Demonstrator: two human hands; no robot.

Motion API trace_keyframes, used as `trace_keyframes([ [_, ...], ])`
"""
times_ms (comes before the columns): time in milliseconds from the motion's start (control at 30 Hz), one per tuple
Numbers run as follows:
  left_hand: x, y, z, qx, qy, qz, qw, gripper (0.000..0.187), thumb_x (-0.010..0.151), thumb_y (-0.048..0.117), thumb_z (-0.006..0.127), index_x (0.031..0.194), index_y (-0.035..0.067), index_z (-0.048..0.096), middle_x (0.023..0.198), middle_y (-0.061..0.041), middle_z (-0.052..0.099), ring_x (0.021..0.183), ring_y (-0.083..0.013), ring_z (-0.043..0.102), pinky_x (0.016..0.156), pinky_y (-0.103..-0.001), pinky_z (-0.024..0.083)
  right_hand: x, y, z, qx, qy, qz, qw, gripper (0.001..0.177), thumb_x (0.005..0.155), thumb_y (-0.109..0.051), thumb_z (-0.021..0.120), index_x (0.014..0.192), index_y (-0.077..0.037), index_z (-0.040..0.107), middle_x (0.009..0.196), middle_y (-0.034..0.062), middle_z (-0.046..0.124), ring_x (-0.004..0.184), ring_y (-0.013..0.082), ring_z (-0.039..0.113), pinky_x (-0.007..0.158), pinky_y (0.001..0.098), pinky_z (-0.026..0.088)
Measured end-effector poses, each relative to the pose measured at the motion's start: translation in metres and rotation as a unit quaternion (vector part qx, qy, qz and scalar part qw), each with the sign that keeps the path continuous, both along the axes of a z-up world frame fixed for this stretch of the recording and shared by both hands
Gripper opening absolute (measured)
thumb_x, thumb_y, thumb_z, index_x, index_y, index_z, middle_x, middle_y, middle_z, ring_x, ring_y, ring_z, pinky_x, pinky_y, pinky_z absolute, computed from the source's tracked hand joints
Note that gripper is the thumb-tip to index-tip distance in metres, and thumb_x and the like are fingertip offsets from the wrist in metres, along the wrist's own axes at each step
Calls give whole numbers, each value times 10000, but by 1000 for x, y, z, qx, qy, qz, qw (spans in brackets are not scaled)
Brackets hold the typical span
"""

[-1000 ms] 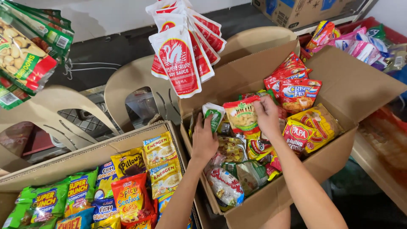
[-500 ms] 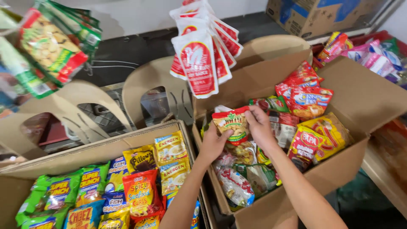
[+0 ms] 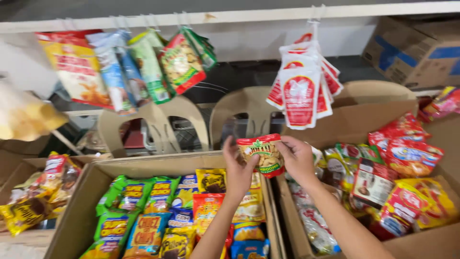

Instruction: Organizing and hanging various snack and food pouches on display hooks in a grocery store.

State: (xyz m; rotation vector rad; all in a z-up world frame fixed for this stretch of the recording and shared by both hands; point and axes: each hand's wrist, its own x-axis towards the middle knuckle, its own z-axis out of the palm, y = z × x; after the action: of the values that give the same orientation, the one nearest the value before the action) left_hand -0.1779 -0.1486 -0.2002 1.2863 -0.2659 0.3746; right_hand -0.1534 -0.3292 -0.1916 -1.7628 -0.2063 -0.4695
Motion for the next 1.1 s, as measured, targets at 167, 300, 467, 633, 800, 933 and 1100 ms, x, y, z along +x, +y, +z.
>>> trace_keyframes([
  [167,-6,69,36,22,-46,135,989,732,832,49,796,1435,59,381,1308,-134,528,1143,-222,601,967,-345,524,34,90,31,74,-27,99,992,192,965,-76,685,1103,51,727,950,74,780,835,88,703,747,242,565],
  [300,3,120,85,173,-131,235,948,690,785,65,880,1374,73,521,1293,-166,522,1200,-287,576,1031,-379,487,50,149,76,72,-65,122,988,213,969,-79,685,1133,52,722,972,87,766,861,90,699,756,243,562],
  [467,35,155,115,158,-154,236,946,694,772,75,882,1390,110,568,1280,-153,470,1181,-288,578,1027,-373,505,75,188,129,58,-126,142,980,254,950,-84,708,1164,53,717,1010,72,769,884,85,699,779,245,577],
  [633,73,172,134,128,-186,232,946,724,757,62,879,1410,116,572,1270,-141,448,1174,-272,581,1026,-359,520,88,210,170,-6,-212,99,972,267,931,-76,748,1170,40,730,1021,67,756,890,91,691,790,250,573],
  [800,89,175,148,74,-173,202,961,725,793,42,850,1438,132,533,1283,-129,423,1170,-241,588,1006,-331,551,93,224,195,-14,-227,96,969,396,906,-48,744,1301,-77,721,957,59,704,851,64,619,755,243,562],
  [933,96,173,147,62,-171,207,961,730,805,48,842,1452,131,515,1297,-127,422,1175,-241,589,1006,-332,550,90,226,205,-78,-257,59,961,365,907,-42,748,1268,-92,733,944,57,736,826,72,654,749,242,552],
  [1100,101,172,142,99,-141,227,959,745,789,81,870,1448,131,525,1276,-143,432,1160,-274,568,1014,-363,514,95,224,202,-130,-256,22,958,387,884,-52,771,1263,-123,743,870,82,736,751,96,656,713,257,540],
])
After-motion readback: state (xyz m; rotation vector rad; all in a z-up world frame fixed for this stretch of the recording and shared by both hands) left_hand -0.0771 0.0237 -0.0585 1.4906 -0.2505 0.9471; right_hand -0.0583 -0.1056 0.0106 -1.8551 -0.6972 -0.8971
